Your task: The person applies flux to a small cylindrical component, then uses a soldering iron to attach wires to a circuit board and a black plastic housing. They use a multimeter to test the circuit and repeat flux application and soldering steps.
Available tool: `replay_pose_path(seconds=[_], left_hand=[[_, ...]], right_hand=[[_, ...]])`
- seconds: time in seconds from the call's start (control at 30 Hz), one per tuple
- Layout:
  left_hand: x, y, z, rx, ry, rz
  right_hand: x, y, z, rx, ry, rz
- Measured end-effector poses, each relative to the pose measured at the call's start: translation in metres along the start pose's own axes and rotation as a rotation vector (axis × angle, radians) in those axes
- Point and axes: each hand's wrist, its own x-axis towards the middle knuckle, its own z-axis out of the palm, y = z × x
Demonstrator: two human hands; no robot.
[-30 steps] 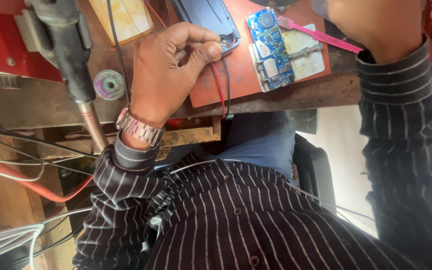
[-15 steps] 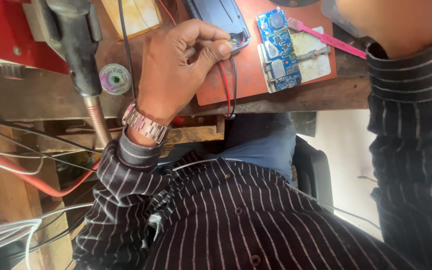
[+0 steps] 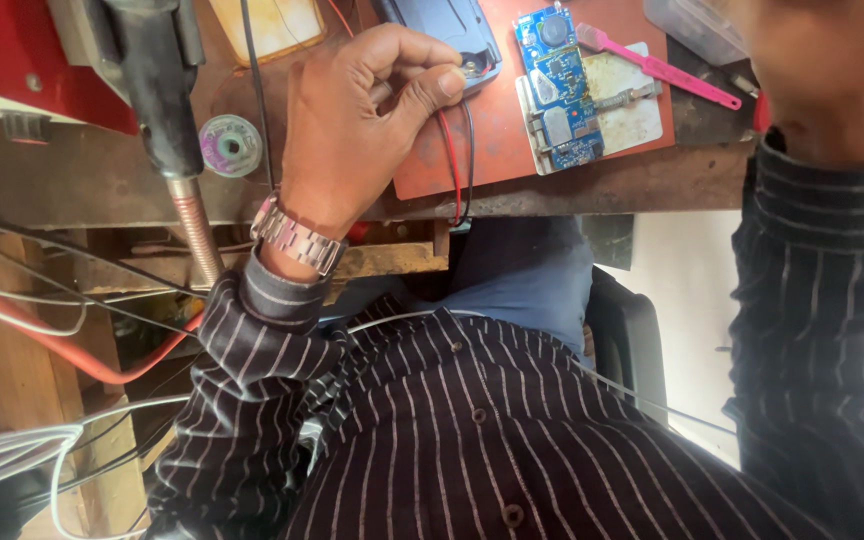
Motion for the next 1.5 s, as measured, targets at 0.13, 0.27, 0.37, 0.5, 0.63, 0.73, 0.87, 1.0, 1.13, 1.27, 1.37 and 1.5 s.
replay_pose_path(seconds=[0.13, 0.27, 0.37, 0.5, 0.63, 0.73, 0.87, 1.0, 1.13, 1.27, 1.37, 1.5], left_hand=[[-0.002, -0.005, 0.002, -0.048, 0.02, 0.048], [-0.004, -0.008, 0.003, -0.061, 0.039, 0.049], [-0.004, -0.009, 0.003, -0.078, 0.049, 0.035], [-0.006, -0.008, 0.006, -0.124, 0.06, 0.008], [-0.007, -0.009, 0.006, -0.017, 0.099, 0.032], [-0.008, -0.009, 0.005, -0.029, 0.101, 0.058], [-0.009, -0.008, 0.005, -0.051, 0.104, 0.025], [-0.008, -0.011, 0.004, -0.079, 0.098, 0.031], [-0.01, -0.015, 0.005, -0.151, 0.091, 0.013], [-0.01, -0.018, 0.007, -0.208, 0.072, -0.014], [-0.009, -0.018, 0.008, -0.221, 0.069, -0.016], [-0.01, -0.017, 0.008, -0.147, 0.091, 0.0]], right_hand=[[-0.009, -0.031, 0.011, 0.089, -0.053, 0.009], [-0.016, -0.057, 0.032, 0.106, -0.111, -0.014], [-0.013, -0.07, 0.042, 0.044, -0.143, -0.06], [-0.012, -0.075, 0.05, -0.012, -0.162, -0.139], [-0.013, -0.068, 0.054, -0.059, -0.129, -0.142], [-0.014, -0.061, 0.058, -0.074, -0.123, -0.253], [-0.013, -0.057, 0.059, -0.12, -0.124, -0.339], [-0.012, -0.058, 0.06, -0.09, -0.123, -0.213], [-0.011, -0.06, 0.059, -0.123, -0.115, -0.212], [-0.01, -0.061, 0.06, -0.072, -0.117, -0.183], [-0.01, -0.059, 0.06, -0.068, -0.109, -0.188], [-0.013, -0.052, 0.059, -0.086, -0.119, -0.208]])
